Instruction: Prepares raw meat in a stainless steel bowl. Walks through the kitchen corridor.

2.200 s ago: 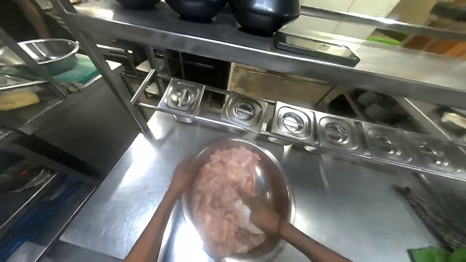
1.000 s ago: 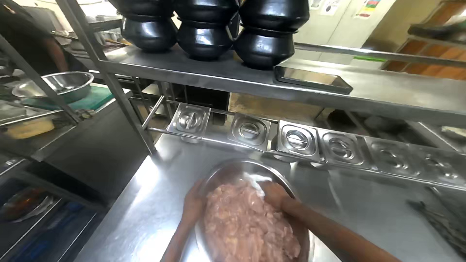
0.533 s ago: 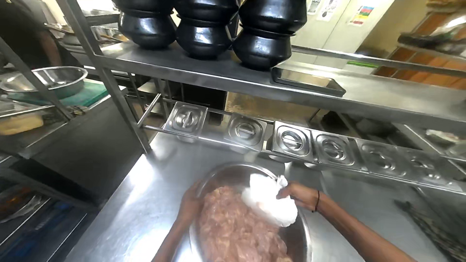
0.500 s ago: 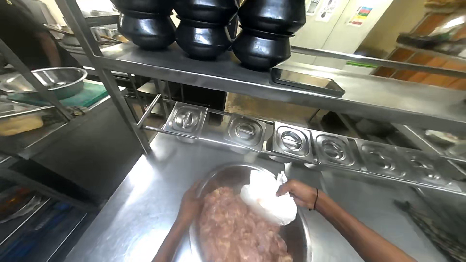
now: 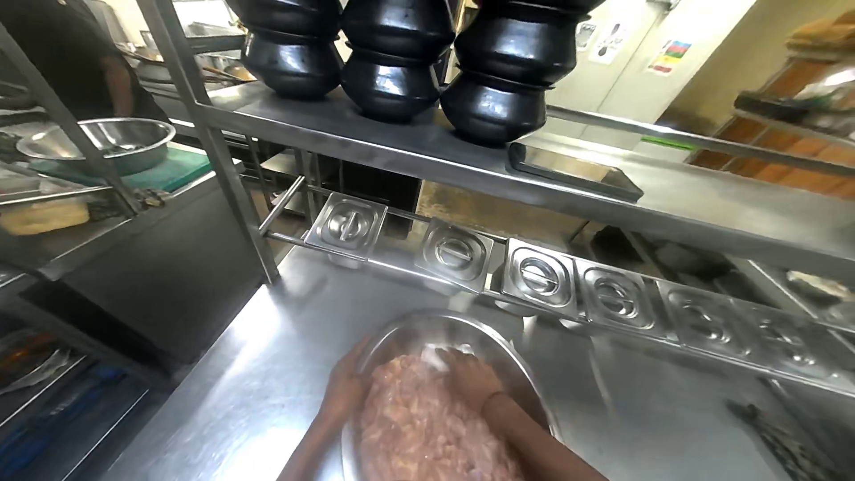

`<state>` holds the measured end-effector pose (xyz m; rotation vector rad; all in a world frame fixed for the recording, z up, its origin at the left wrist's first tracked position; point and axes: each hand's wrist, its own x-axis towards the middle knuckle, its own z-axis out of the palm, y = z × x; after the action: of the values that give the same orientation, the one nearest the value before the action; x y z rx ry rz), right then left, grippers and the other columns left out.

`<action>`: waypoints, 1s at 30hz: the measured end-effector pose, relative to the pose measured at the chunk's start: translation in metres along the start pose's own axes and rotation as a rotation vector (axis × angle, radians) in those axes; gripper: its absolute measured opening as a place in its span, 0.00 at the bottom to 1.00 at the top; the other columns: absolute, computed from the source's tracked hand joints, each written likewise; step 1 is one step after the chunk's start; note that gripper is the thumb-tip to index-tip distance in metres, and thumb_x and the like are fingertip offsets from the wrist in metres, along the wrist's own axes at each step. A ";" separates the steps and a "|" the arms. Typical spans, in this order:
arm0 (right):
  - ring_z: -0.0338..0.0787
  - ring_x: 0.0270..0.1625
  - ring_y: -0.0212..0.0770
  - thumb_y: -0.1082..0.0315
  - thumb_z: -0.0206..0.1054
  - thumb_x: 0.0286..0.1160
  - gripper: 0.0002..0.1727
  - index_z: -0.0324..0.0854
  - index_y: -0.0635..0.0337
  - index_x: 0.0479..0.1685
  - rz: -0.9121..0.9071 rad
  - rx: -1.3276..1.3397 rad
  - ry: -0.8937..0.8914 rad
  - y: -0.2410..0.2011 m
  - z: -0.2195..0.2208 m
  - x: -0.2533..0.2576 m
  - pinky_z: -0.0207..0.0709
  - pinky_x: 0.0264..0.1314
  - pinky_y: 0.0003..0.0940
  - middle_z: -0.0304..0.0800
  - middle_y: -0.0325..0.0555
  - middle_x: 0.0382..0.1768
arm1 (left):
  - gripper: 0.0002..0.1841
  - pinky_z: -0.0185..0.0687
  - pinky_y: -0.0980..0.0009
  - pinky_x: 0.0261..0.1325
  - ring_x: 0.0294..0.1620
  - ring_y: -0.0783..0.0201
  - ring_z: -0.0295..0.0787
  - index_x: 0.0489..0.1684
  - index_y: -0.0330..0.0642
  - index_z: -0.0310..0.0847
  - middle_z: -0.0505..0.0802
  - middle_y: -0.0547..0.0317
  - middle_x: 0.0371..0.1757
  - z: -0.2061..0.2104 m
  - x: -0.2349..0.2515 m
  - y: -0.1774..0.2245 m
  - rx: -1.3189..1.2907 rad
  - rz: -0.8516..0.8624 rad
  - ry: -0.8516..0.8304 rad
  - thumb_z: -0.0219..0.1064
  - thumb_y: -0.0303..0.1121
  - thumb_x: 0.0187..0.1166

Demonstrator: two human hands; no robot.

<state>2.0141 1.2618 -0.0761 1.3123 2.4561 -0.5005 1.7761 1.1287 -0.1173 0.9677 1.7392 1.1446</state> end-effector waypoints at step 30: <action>0.84 0.70 0.67 0.73 0.69 0.76 0.19 0.88 0.57 0.65 -0.739 -0.052 -0.429 -0.037 -0.006 0.021 0.68 0.78 0.70 0.89 0.63 0.65 | 0.39 0.76 0.59 0.79 0.76 0.63 0.81 0.88 0.47 0.67 0.84 0.53 0.77 -0.005 0.011 0.007 0.047 0.037 -0.117 0.70 0.24 0.68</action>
<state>1.9714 1.2604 -0.0737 0.1874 2.4707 -0.7777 1.7686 1.1395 -0.1121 1.0778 1.6673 1.0536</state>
